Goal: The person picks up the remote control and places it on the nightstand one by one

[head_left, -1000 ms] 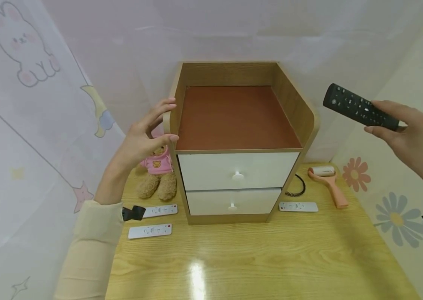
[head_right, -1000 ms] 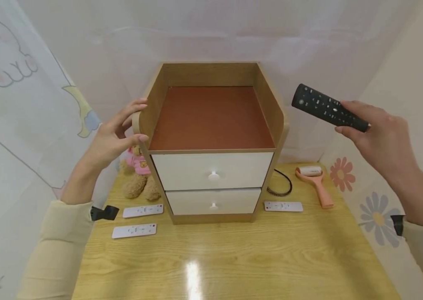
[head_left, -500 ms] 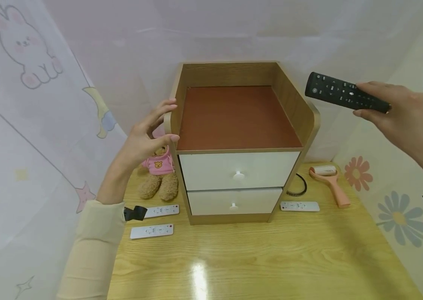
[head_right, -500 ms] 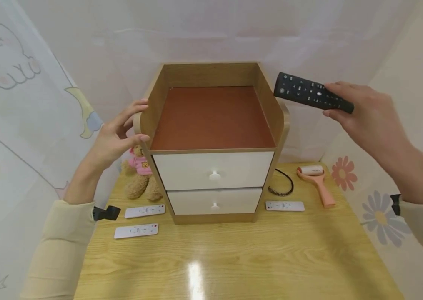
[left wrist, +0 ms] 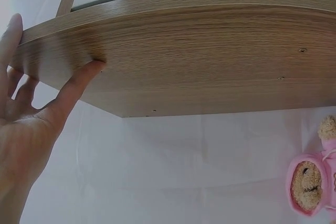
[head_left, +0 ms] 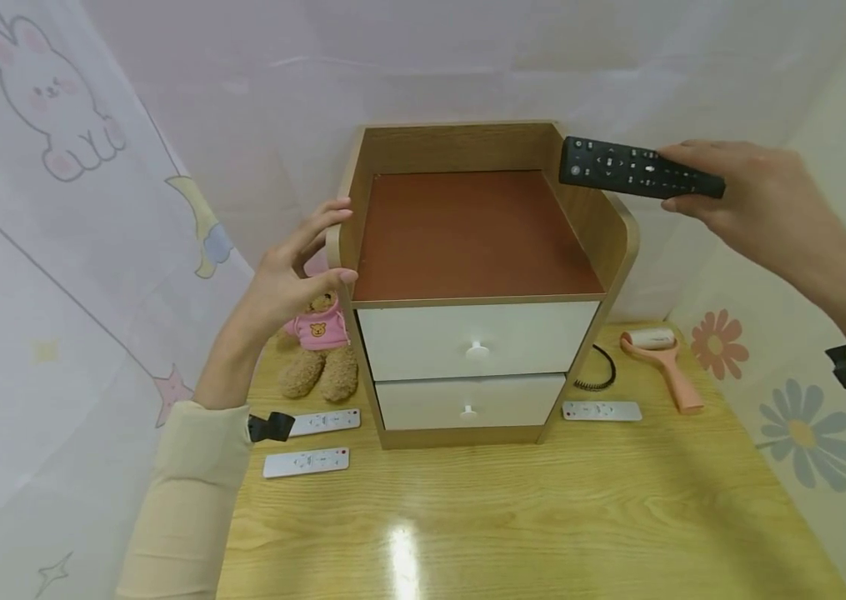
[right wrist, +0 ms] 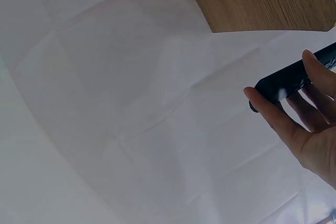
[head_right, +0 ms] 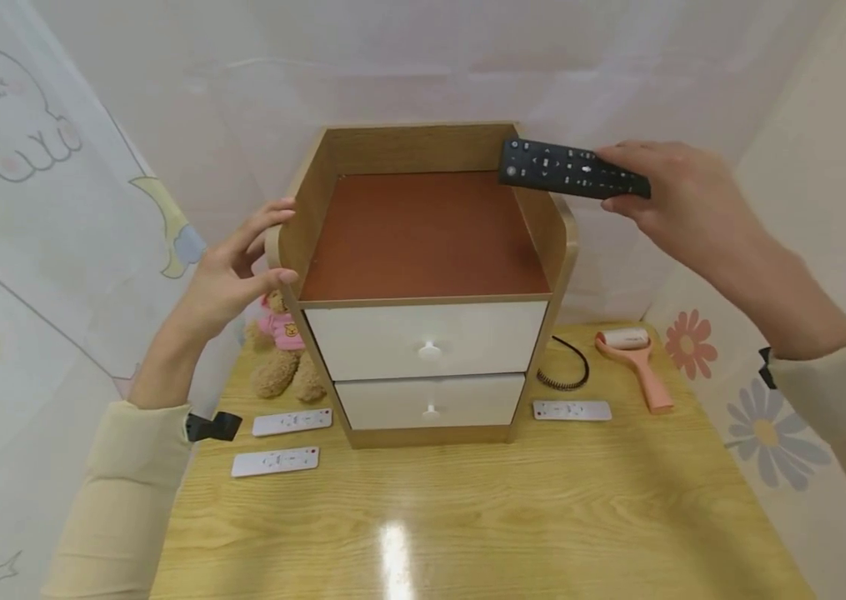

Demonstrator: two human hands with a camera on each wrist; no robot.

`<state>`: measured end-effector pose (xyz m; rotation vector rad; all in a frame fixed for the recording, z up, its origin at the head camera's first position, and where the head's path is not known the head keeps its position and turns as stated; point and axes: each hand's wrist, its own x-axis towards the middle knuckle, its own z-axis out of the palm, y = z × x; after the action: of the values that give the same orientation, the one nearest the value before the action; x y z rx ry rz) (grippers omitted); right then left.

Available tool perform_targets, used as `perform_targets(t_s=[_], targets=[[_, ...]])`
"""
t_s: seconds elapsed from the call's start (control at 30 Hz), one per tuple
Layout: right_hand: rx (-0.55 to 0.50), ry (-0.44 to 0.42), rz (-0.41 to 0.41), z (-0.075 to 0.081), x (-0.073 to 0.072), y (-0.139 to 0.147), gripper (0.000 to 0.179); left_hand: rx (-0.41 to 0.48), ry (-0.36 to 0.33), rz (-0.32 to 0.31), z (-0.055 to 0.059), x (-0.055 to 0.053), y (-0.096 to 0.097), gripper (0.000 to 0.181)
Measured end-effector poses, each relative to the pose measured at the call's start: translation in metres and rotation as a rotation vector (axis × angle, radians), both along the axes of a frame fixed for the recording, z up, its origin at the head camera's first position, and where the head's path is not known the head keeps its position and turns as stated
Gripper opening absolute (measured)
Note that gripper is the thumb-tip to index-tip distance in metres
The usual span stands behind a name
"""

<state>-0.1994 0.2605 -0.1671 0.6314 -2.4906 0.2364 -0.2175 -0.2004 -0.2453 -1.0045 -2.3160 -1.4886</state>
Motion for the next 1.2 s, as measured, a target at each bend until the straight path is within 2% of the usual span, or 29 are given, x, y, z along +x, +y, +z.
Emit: perform_targets(t_s=[0.47, 0.67, 0.83, 0.93, 1.07, 1.2], targets=[[0.068, -0.043, 0.076, 0.017, -0.016, -0.03, 0.053, 0.05, -0.003, -0.044, -0.003, -0.002, 0.0, 0.064], [0.113, -0.064, 0.105, 0.022, -0.026, -0.046, 0.051, 0.042, -0.004, -0.029, -0.001, -0.002, 0.0, 0.063], [0.157, -0.126, 0.083, 0.025, -0.033, -0.057, 0.054, 0.041, 0.01, -0.033, -0.002, -0.002, 0.001, 0.063], [0.169, -0.155, 0.096, 0.026, -0.036, -0.062, 0.054, 0.04, 0.015, -0.038, -0.002, -0.002, 0.001, 0.064], [0.165, -0.149, 0.143, 0.028, -0.041, -0.067, 0.052, 0.03, 0.023, -0.029, -0.002, -0.002, 0.001, 0.064], [0.187, -0.163, 0.14, 0.029, -0.048, -0.071, 0.05, 0.012, 0.024, -0.017, -0.003, -0.001, 0.001, 0.063]])
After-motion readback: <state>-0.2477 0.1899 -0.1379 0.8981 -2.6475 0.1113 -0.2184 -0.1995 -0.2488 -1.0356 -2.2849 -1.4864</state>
